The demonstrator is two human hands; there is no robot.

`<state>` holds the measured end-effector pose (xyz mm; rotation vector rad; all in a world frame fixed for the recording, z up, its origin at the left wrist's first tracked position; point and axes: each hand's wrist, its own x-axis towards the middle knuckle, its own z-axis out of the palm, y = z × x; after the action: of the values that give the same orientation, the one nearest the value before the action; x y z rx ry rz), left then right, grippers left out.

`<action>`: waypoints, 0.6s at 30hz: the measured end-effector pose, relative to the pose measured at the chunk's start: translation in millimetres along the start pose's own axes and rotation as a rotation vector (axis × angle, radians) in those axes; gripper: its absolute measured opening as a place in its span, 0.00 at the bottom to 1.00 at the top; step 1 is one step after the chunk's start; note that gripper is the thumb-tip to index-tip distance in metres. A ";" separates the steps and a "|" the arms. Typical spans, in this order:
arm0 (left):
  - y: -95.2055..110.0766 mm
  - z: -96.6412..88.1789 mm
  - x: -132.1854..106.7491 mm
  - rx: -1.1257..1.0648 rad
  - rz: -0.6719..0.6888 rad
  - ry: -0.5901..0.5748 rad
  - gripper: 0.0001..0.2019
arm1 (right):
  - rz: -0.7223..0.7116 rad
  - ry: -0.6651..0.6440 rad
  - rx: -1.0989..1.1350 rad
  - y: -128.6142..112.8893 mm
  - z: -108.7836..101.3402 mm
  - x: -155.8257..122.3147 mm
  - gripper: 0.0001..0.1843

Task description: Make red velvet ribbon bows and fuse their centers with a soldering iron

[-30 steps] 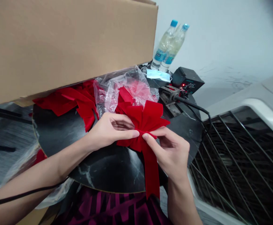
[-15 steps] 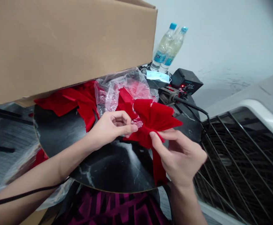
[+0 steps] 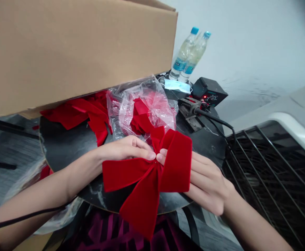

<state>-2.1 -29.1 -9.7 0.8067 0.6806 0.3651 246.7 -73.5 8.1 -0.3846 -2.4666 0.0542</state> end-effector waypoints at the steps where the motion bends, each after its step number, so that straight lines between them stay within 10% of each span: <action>1: 0.6 -0.9 -0.5 0.009 0.001 0.004 0.10 | -0.125 -0.015 -0.040 2.5 -0.5 1.9 0.17; 11: -13.7 0.0 5.8 0.063 0.305 0.088 0.09 | -0.050 -0.097 -0.022 7.1 -11.4 22.9 0.12; 18: -15.6 4.4 8.7 -0.132 0.399 0.218 0.14 | 0.079 -0.215 0.090 -42.9 -5.9 18.6 0.15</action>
<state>8.0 -36.8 -23.0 0.7812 0.6879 0.8610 225.0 -109.5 29.4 -0.4580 -2.6476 0.2509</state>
